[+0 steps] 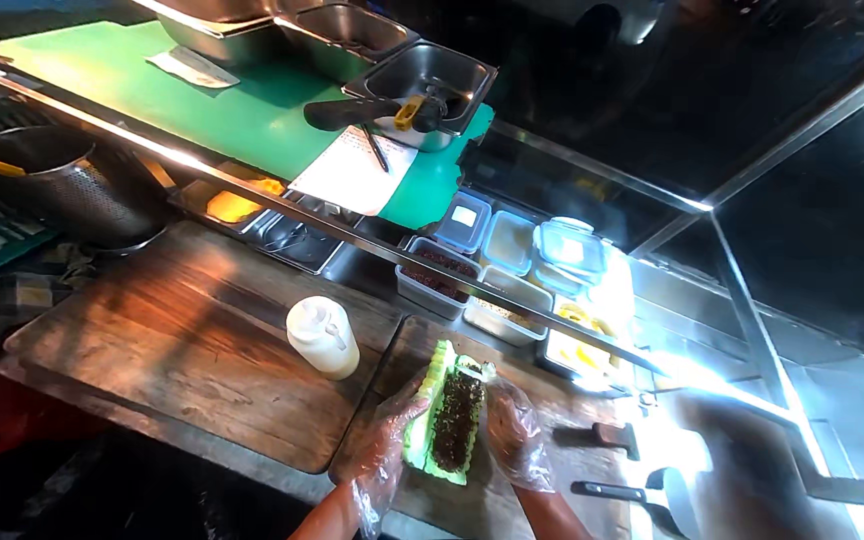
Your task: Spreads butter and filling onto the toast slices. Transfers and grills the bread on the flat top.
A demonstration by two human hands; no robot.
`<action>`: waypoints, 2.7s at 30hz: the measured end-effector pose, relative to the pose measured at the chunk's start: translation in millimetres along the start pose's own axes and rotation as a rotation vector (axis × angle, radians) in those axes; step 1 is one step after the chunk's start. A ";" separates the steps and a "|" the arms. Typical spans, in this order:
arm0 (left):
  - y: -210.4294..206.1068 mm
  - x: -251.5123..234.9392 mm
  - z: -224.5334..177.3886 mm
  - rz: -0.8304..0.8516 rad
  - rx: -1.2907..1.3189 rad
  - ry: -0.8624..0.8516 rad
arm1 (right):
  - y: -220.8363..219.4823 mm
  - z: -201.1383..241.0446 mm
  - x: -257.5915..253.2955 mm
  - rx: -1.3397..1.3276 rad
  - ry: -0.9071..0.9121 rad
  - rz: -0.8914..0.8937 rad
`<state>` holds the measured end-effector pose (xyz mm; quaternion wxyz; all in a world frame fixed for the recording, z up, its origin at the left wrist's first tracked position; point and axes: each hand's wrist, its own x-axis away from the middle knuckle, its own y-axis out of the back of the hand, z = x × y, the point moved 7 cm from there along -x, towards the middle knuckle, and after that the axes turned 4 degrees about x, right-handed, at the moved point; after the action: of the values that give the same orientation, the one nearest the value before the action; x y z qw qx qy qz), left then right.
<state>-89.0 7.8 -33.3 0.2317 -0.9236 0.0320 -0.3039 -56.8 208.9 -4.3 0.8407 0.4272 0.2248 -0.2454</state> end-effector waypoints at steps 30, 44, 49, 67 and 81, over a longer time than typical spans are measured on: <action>-0.4 -3.3 -3.3 0.144 -0.076 -0.086 | -12.8 -33.4 -69.8 -0.325 -1.048 0.387; -33.4 8.6 -16.0 0.214 -0.662 -0.279 | 8.5 -35.9 -114.8 0.157 -0.331 0.363; -90.4 7.1 -0.2 0.279 -1.480 -0.457 | 79.4 -74.9 4.7 0.119 -0.512 0.265; -110.4 -20.1 40.2 0.319 -2.076 -0.388 | 68.8 -53.9 92.4 -0.356 -0.760 0.222; 29.7 -46.3 -36.6 0.201 -0.674 -0.181 | -25.2 -61.7 -15.7 0.067 -0.537 0.639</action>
<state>-145.3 -24.3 -46.0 -0.0554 -0.9635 0.2004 -0.1687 -94.6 250.5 -43.3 0.8889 0.4234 -0.1545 -0.0822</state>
